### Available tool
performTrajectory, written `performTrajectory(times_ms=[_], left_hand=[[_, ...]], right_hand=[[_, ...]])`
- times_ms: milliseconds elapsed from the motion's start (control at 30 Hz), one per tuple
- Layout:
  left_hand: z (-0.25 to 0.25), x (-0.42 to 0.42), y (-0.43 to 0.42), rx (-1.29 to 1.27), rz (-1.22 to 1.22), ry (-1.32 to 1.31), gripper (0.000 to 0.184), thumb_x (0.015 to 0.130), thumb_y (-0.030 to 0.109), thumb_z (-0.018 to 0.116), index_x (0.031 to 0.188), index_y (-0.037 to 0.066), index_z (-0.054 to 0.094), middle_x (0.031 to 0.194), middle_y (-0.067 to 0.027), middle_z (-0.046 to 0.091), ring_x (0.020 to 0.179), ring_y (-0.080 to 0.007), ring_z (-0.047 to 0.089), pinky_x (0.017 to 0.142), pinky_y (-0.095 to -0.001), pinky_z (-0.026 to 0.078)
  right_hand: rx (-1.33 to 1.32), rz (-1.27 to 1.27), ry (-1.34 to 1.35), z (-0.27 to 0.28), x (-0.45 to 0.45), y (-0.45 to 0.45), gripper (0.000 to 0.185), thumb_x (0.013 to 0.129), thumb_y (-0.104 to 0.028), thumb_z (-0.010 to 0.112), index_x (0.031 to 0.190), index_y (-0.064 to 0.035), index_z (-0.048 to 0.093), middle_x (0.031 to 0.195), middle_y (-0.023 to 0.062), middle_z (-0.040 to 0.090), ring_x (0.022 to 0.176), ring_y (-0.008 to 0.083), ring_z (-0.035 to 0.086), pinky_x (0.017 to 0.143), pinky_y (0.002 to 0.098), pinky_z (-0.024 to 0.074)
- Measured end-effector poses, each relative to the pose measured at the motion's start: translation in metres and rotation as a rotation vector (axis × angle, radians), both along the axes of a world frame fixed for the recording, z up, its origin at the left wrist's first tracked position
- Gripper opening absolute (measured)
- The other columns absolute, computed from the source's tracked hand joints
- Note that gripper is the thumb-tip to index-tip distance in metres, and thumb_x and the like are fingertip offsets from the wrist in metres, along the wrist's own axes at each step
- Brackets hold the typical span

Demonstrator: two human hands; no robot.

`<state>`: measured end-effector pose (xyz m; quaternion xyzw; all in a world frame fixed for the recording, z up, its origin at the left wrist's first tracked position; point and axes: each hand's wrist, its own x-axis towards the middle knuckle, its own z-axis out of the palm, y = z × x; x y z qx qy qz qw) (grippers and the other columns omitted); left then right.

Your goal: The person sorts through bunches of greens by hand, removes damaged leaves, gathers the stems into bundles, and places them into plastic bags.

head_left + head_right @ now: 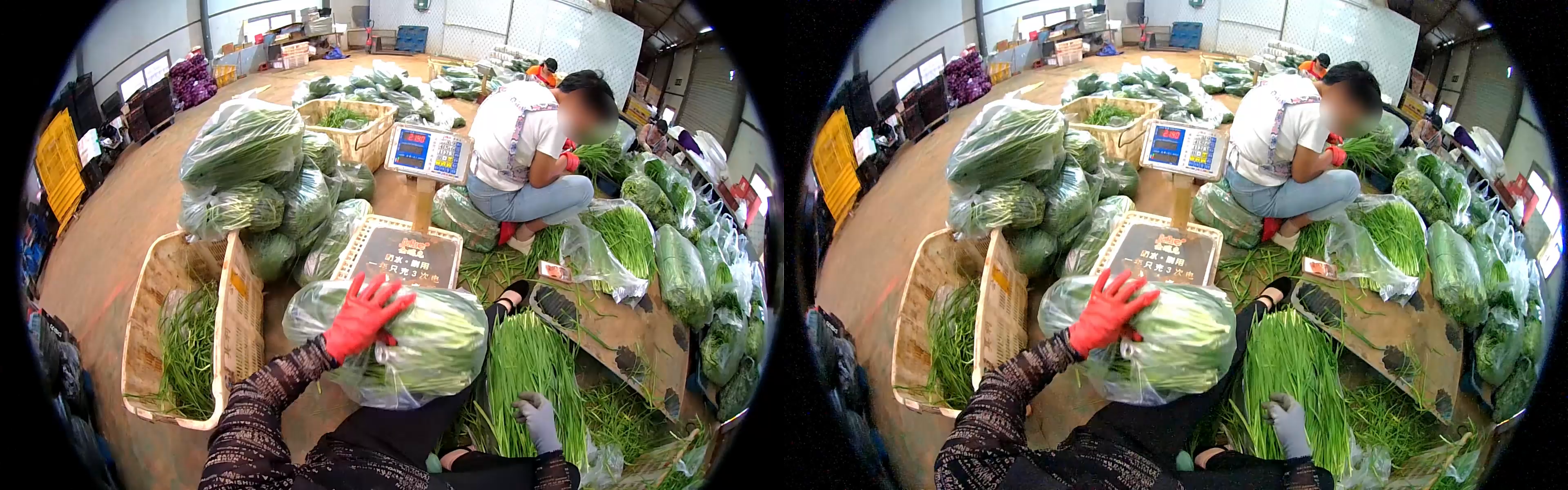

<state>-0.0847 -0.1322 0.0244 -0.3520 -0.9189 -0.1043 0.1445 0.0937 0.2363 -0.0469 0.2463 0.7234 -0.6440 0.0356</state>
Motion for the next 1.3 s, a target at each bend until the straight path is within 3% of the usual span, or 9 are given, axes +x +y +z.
performTrajectory(times_ms=[233,400,500,633,900,933,1033,1133,1300], left_hand=[[-0.038,-0.165,0.019,0.087,0.670,0.349,0.059,0.069,0.016,0.061,0.124,0.013,0.042,0.126,-0.0145,0.044,0.118,-0.0319,0.040,0.101,-0.0522,0.019],[0.080,-0.127,0.043,0.259,0.242,0.086,0.055,0.072,0.030,0.065,0.118,0.007,0.045,0.111,-0.0129,0.054,0.104,-0.0293,0.049,0.089,-0.0504,0.033],[0.049,-0.100,0.029,0.350,-0.121,-0.377,0.069,0.071,0.045,0.065,0.124,0.008,0.042,0.120,-0.0158,0.049,0.114,-0.0316,0.044,0.095,-0.0492,0.031],[0.012,-0.063,0.012,0.055,-0.065,-0.190,0.081,0.067,0.051,0.064,0.133,0.015,0.034,0.135,-0.0132,0.036,0.125,-0.0317,0.031,0.103,-0.0494,0.020],[0.004,-0.035,0.017,0.235,0.245,0.075,0.098,0.058,0.049,0.072,0.137,0.015,0.025,0.140,-0.0172,0.023,0.129,-0.0392,0.018,0.105,-0.0504,0.012],[-0.004,-0.040,0.015,0.290,0.282,0.023,0.100,0.057,0.050,0.071,0.137,0.012,0.025,0.139,-0.0207,0.024,0.129,-0.0414,0.018,0.106,-0.0510,0.008],[0.000,-0.056,0.007,0.195,0.328,-0.261,0.089,0.053,0.058,0.070,0.119,0.004,0.044,0.101,-0.0205,0.058,0.097,-0.0366,0.055,0.084,-0.0424,0.042],[-0.012,-0.065,0.002,0.181,0.275,-0.215,0.074,0.052,0.059,0.070,0.098,0.004,0.052,0.079,-0.0166,0.062,0.076,-0.0347,0.060,0.066,-0.0418,0.046],[-0.017,-0.038,-0.001,0.275,0.260,-0.286,0.060,0.058,0.053,0.070,0.089,0.005,0.051,0.074,-0.0178,0.059,0.075,-0.0382,0.058,0.063,-0.0446,0.045]], right_hand=[[0.015,0.055,-0.047,-0.003,0.005,-0.008,0.029,0.081,-0.008,0.055,0.105,0.0066,0.052,0.087,0.0107,0.062,0.066,0.0108,0.056,0.059,0.0233,0.0457],[0.180,0.009,-0.003,-0.019,0.019,0.010,0.027,0.079,-0.006,0.056,0.103,0.0064,0.054,0.080,0.0086,0.062,0.063,0.0111,0.056,0.056,0.0240,0.0460],[0.266,0.044,-0.004,-0.027,0.014,0.004,0.026,0.079,-0.007,0.057,0.101,0.0060,0.055,0.081,0.0089,0.063,0.066,0.0118,0.057,0.060,0.0246,0.0462],[0.329,0.156,-0.048,-0.021,0.001,-0.001,0.027,0.079,-0.009,0.058,0.102,0.0057,0.056,0.083,0.0101,0.063,0.072,0.0125,0.058,0.065,0.0248,0.0462],[-0.073,0.178,-0.167,-0.021,-0.017,-0.046,0.031,0.078,-0.009,0.056,0.104,0.0068,0.053,0.084,0.0130,0.063,0.064,0.0155,0.059,0.057,0.0258,0.0471],[-0.063,0.221,-0.180,-0.028,-0.016,-0.051,0.033,0.079,-0.011,0.056,0.106,0.0068,0.051,0.085,0.0129,0.063,0.065,0.0158,0.059,0.056,0.0258,0.0476],[-0.065,0.313,-0.219,-0.044,-0.009,-0.061,0.035,0.080,-0.013,0.056,0.108,0.0068,0.050,0.085,0.0129,0.063,0.064,0.0161,0.059,0.055,0.0257,0.0479],[-0.067,0.327,-0.254,-0.040,-0.008,-0.066,0.038,0.080,-0.017,0.057,0.108,0.0070,0.050,0.086,0.0137,0.063,0.064,0.0165,0.059,0.055,0.0262,0.0475],[-0.268,0.113,-0.202,-0.034,-0.029,-0.076,0.054,0.084,-0.025,0.055,0.125,0.0040,0.035,0.102,0.0198,0.058,0.079,0.0224,0.059,0.066,0.0319,0.0483]])
